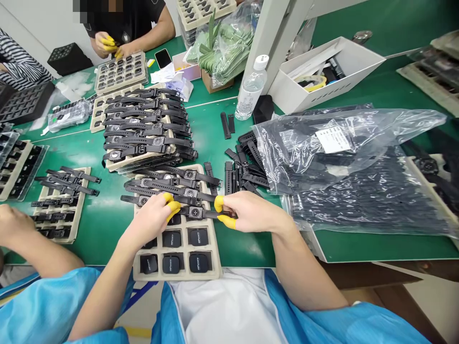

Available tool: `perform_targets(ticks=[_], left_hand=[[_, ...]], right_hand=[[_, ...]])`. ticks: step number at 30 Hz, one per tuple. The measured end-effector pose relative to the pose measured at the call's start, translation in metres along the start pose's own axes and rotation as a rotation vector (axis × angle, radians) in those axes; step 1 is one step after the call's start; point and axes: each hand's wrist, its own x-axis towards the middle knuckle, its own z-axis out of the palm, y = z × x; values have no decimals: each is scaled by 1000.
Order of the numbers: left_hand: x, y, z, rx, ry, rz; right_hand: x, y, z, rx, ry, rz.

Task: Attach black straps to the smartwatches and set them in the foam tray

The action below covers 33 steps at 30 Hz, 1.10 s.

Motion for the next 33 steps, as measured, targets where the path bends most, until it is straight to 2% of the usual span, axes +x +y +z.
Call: perform_targets(ticks=[2, 4, 5, 7, 8, 10, 13, 16, 18, 23, 26, 28, 30, 33], left_hand=[[-2, 1, 9, 48, 150, -6], [-8, 5, 12, 101, 293, -25], [-11, 8, 12, 129, 325, -35], [-21, 17, 10, 183, 293, -43], [-26, 21, 9, 216, 248, -48], [-34, 29, 8, 290, 150, -64], [-42, 38, 10, 383, 57, -90], [-43, 42, 12, 422, 13, -92], [-41, 40, 12, 434, 0, -81], [-36, 21, 13, 409, 19, 55], [-33, 10, 16, 391, 76, 131], [-31, 8, 17, 414, 99, 134], [-30, 9, 13, 428, 68, 126], [-30, 13, -9, 374, -18, 105]], right_hand=[[1, 7, -2, 43, 96, 16], [5, 18, -2, 11, 332, 101], [8, 25, 0, -47, 481, 159], [16, 42, 4, -211, 731, 256], [20, 51, 7, -282, 798, 285], [28, 66, 13, -375, 813, 333], [40, 77, 21, -455, 703, 430], [49, 78, 24, -495, 601, 506], [52, 77, 24, -484, 578, 524], [50, 80, 18, -265, 703, 398], [47, 81, 13, -207, 747, 324], [46, 78, 10, -29, 816, 241], [44, 69, 6, 285, 940, 126], [38, 48, -2, 677, 1126, -22]])
